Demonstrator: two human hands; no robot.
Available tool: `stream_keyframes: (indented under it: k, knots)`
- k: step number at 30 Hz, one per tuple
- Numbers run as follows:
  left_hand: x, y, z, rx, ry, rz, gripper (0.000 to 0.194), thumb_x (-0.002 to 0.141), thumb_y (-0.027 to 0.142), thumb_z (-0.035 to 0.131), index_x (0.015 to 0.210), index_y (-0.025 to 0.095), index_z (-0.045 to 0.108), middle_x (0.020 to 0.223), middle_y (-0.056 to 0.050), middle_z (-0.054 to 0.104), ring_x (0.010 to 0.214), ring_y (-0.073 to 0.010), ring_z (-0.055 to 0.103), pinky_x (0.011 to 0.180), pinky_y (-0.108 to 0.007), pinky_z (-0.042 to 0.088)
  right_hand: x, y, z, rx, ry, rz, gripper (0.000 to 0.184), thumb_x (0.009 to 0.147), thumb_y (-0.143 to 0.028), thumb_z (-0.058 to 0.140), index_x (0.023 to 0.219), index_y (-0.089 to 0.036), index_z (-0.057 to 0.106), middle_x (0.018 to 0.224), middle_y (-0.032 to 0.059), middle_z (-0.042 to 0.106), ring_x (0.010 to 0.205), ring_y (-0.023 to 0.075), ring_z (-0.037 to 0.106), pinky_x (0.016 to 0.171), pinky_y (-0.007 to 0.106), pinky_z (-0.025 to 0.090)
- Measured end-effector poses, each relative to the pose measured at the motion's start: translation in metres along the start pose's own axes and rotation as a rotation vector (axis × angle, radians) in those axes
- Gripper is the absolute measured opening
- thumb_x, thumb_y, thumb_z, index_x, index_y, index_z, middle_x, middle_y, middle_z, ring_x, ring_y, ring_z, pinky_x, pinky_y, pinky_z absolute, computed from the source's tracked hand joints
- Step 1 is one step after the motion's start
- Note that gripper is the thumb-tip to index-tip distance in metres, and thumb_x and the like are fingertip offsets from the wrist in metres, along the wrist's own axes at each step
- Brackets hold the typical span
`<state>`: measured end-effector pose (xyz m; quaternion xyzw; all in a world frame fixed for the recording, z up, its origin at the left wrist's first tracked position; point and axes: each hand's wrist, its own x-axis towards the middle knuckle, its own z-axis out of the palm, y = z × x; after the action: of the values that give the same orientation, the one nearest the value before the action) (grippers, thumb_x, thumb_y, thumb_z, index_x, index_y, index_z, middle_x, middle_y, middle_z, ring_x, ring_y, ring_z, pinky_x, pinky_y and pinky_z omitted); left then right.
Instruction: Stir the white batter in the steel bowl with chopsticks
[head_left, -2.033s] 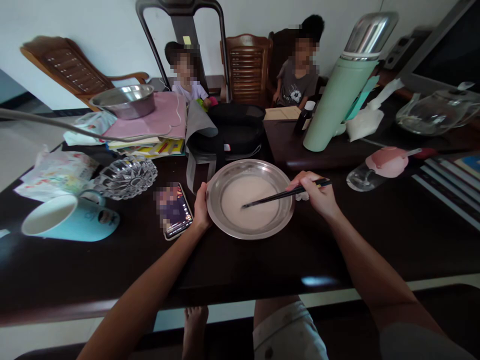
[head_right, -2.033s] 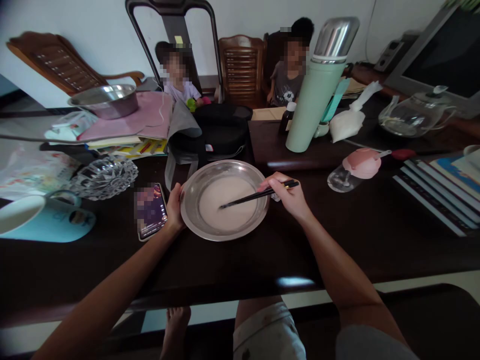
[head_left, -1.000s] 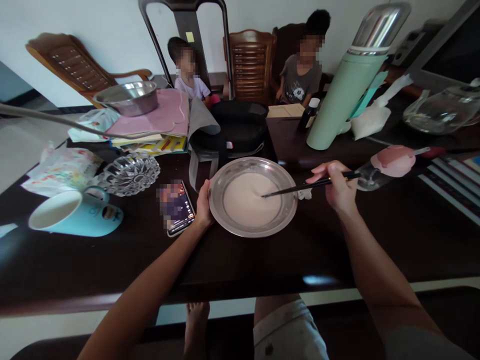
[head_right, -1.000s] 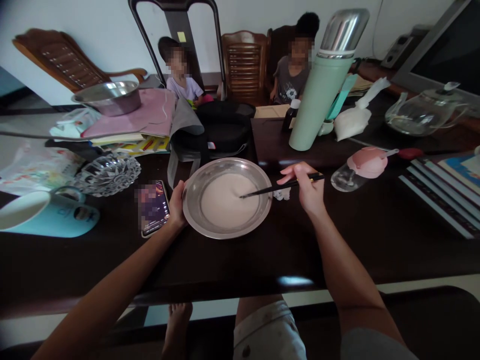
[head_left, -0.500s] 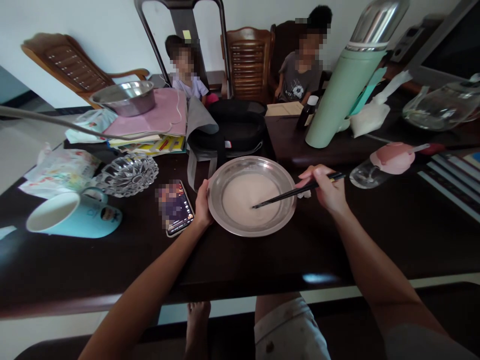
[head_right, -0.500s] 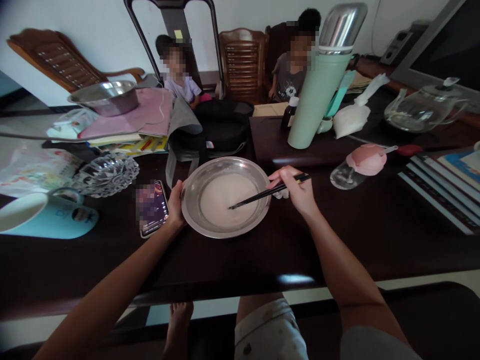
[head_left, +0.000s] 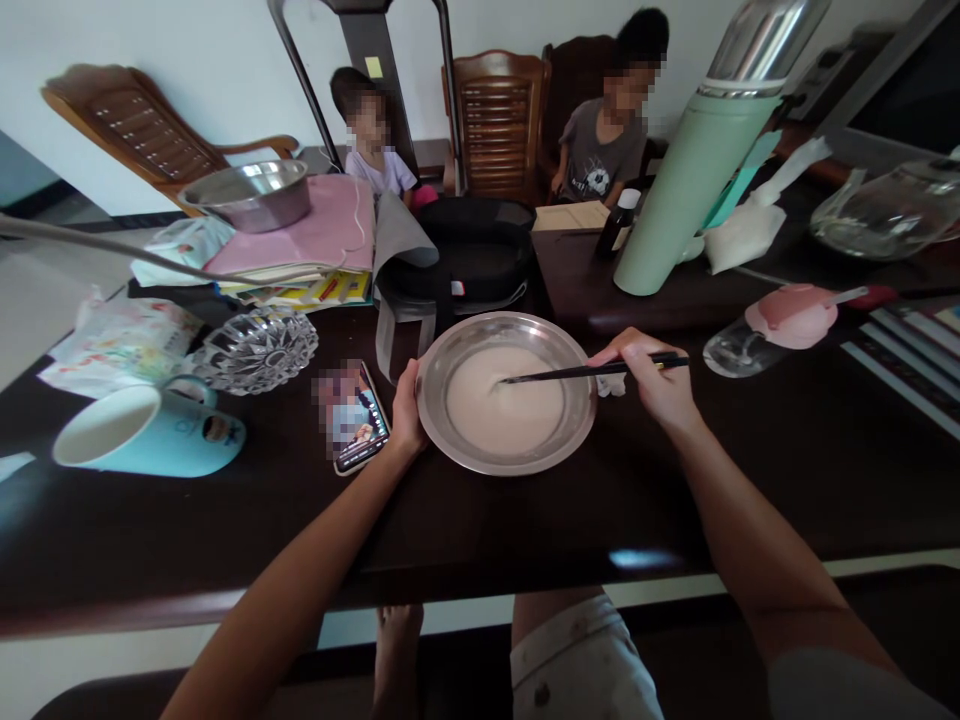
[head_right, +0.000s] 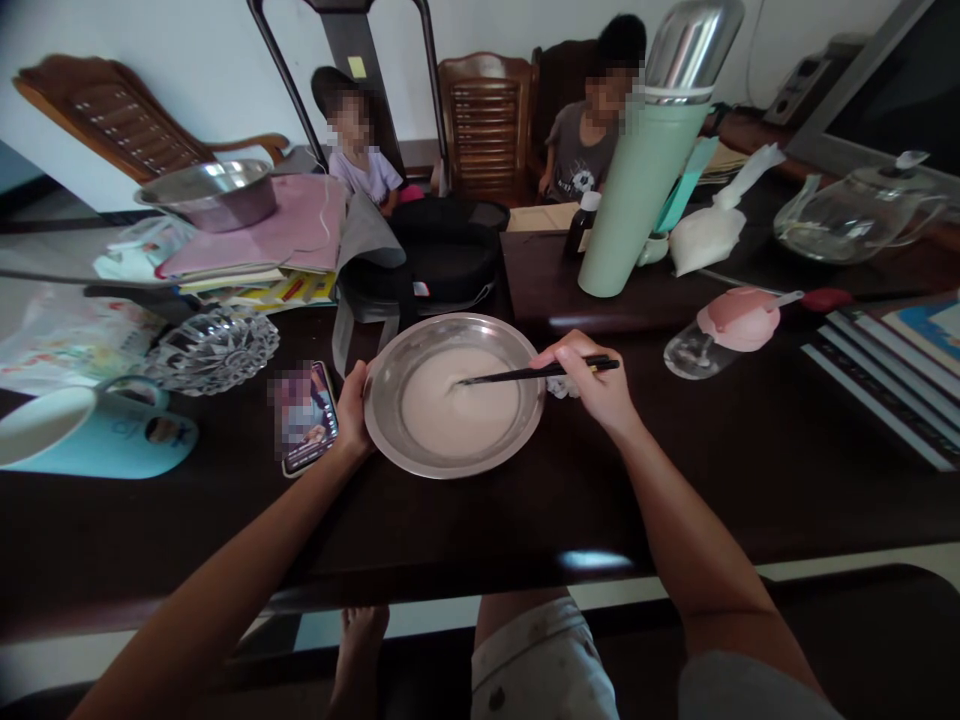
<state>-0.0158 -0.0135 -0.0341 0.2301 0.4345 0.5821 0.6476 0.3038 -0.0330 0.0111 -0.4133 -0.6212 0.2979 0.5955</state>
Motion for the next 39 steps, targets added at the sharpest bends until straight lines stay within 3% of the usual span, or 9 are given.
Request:
stream_keyframes:
  k: [4,9,15,20,25,30,33,36,39]
  knots:
    - [0.0009,-0.0008,-0.0015,0.006,-0.037,0.015,0.042,0.089,0.061,0.071,0.101,0.022,0.08,0.106,-0.011,0.087,0.131,-0.0439,0.074,0.109,-0.054,0.061,0.0014,0.0018,-0.0017,0.074,0.141,0.035,0.051,0.094,-0.071,0.074,0.076,-0.024,0.081,0.061,0.003,0.075,0.053,0.0196,0.071,0.053,0.033,0.06]
    - [0.0011,-0.001,-0.0021,0.017,-0.04,0.02,0.044,0.089,0.063,0.071,0.103,0.022,0.08,0.105,-0.01,0.087,0.128,-0.0442,0.075,0.108,-0.054,0.062,-0.0009,-0.0023,0.0025,0.02,-0.07,0.015,0.048,0.098,-0.067,0.072,0.077,-0.026,0.084,0.074,0.0056,0.081,0.066,0.0204,0.075,0.064,0.035,0.064]
    - [-0.0006,0.0001,-0.0005,0.008,-0.033,0.023,0.044,0.09,0.062,0.072,0.106,0.022,0.082,0.107,-0.011,0.087,0.129,-0.0437,0.074,0.108,-0.052,0.062,-0.0016,-0.0011,0.001,0.074,0.087,0.054,0.05,0.098,-0.068,0.072,0.076,-0.024,0.081,0.065,0.0046,0.077,0.058,0.0206,0.074,0.053,0.033,0.06]
    - [-0.0008,0.0001,-0.0003,0.008,-0.038,0.021,0.047,0.093,0.062,0.07,0.113,0.022,0.083,0.106,-0.009,0.087,0.126,-0.0419,0.076,0.107,-0.051,0.062,-0.0024,-0.0015,0.0031,0.05,-0.082,0.035,0.05,0.098,-0.068,0.072,0.076,-0.025,0.083,0.074,0.0067,0.082,0.07,0.0223,0.079,0.063,0.035,0.064]
    - [0.0,-0.0006,0.0002,0.017,-0.022,0.033,0.048,0.09,0.064,0.073,0.112,0.022,0.082,0.105,-0.009,0.087,0.125,-0.0432,0.076,0.108,-0.052,0.062,-0.0012,-0.0009,0.0025,0.065,0.087,0.05,0.05,0.096,-0.069,0.074,0.076,-0.025,0.082,0.068,0.0047,0.079,0.06,0.0204,0.074,0.057,0.034,0.062]
    - [-0.0023,0.0018,0.0024,0.016,-0.031,0.022,0.048,0.091,0.063,0.071,0.114,0.022,0.082,0.108,-0.009,0.087,0.128,-0.0432,0.075,0.108,-0.053,0.062,-0.0016,0.001,0.0017,0.065,-0.055,0.05,0.049,0.097,-0.069,0.072,0.077,-0.025,0.082,0.071,0.0056,0.08,0.065,0.0215,0.075,0.059,0.035,0.063]
    - [-0.0038,0.0034,0.0044,0.001,-0.026,0.003,0.044,0.094,0.059,0.067,0.113,0.022,0.083,0.108,-0.01,0.087,0.13,-0.0431,0.074,0.109,-0.053,0.062,-0.0014,0.0012,0.0008,-0.008,-0.021,0.012,0.047,0.098,-0.067,0.072,0.077,-0.026,0.084,0.078,0.0059,0.082,0.073,0.0215,0.078,0.067,0.036,0.066]
    - [-0.0038,0.0031,0.0052,-0.006,-0.032,-0.006,0.045,0.094,0.059,0.066,0.113,0.022,0.082,0.109,-0.011,0.087,0.131,-0.0434,0.074,0.109,-0.054,0.061,-0.0011,0.0022,-0.0002,0.07,0.061,0.045,0.047,0.099,-0.066,0.073,0.078,-0.025,0.084,0.069,0.0037,0.078,0.059,0.0184,0.073,0.057,0.033,0.062]
    - [-0.0025,0.0018,0.004,0.004,-0.045,0.012,0.048,0.091,0.063,0.07,0.114,0.022,0.082,0.11,-0.01,0.087,0.131,-0.044,0.074,0.109,-0.054,0.061,-0.0012,0.002,0.0002,0.126,-0.021,0.062,0.046,0.099,-0.066,0.072,0.08,-0.025,0.085,0.066,0.003,0.077,0.054,0.0177,0.07,0.053,0.032,0.06]
